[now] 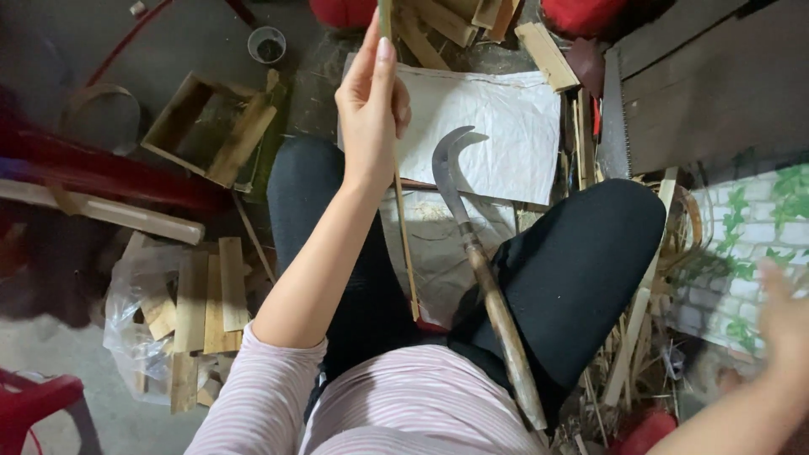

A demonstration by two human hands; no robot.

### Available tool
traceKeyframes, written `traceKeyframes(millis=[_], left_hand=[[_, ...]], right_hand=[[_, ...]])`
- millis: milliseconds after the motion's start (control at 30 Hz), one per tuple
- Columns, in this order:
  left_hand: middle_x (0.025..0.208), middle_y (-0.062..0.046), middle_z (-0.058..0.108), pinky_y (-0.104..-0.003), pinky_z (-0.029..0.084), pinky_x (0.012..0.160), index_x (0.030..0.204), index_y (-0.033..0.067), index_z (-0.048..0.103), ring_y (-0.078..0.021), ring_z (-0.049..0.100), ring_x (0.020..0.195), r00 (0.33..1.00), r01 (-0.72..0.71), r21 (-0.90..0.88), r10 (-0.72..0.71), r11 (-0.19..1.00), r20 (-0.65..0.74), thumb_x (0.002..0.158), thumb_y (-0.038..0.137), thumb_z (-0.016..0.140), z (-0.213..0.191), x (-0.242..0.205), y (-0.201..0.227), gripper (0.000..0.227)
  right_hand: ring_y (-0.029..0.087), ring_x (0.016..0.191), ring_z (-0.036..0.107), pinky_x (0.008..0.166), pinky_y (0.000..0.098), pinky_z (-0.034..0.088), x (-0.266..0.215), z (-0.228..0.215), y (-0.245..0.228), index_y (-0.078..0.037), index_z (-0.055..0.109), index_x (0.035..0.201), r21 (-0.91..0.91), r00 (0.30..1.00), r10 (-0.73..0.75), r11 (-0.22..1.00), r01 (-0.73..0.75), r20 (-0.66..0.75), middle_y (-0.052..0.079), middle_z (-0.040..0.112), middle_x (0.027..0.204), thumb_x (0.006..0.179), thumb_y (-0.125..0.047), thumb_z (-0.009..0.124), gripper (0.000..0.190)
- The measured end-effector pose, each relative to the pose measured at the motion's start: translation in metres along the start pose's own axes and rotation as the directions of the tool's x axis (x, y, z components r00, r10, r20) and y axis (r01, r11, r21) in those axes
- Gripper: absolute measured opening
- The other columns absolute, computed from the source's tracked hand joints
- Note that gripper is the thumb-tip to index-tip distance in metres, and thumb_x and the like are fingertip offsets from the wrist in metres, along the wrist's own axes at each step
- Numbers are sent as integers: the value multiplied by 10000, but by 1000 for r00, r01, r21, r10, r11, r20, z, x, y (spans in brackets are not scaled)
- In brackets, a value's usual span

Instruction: A person uses a curved sickle blade to shave and smooth a long strip of bamboo in a workshop environment.

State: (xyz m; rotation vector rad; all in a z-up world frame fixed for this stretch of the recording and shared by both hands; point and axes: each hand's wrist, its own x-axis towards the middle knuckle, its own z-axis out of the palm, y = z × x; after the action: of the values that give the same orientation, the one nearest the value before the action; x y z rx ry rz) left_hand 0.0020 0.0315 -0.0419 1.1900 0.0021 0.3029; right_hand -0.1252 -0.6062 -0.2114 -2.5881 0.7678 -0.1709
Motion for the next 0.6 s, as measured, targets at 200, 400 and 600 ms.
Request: traceKeyframes(millis=[200,400,600], left_hand=[[631,-24,368,-295,289,457,1185,240,728,-112,261,499,974,-207,-62,211,976,85,1108,389,581,27,15,11,223],[505,-4,382,-292,343,490,696,139,497,-111,334,433,969,-242,-16,243,970,55,990,392,511,27,34,8,389],[440,10,401,-277,354,442,822,167,696,-80,303,350,971,-205,-142,219,968,93,1022,420,500,10,48,-22,377]], right_hand=[[118,803,675,780,244,561,-233,-33,-346,-110,755,1180,490,769,-519,814,312,372,49,747,1122,852,-88,798,332],[157,629,705,512,249,516,-266,12,-395,-174,777,1027,577,654,-682,692,433,328,-5,749,800,822,-398,870,317],[45,579,531,484,185,442,-273,26,-398,-59,660,696,824,541,-652,545,-154,532,5,620,637,788,-166,922,297]])
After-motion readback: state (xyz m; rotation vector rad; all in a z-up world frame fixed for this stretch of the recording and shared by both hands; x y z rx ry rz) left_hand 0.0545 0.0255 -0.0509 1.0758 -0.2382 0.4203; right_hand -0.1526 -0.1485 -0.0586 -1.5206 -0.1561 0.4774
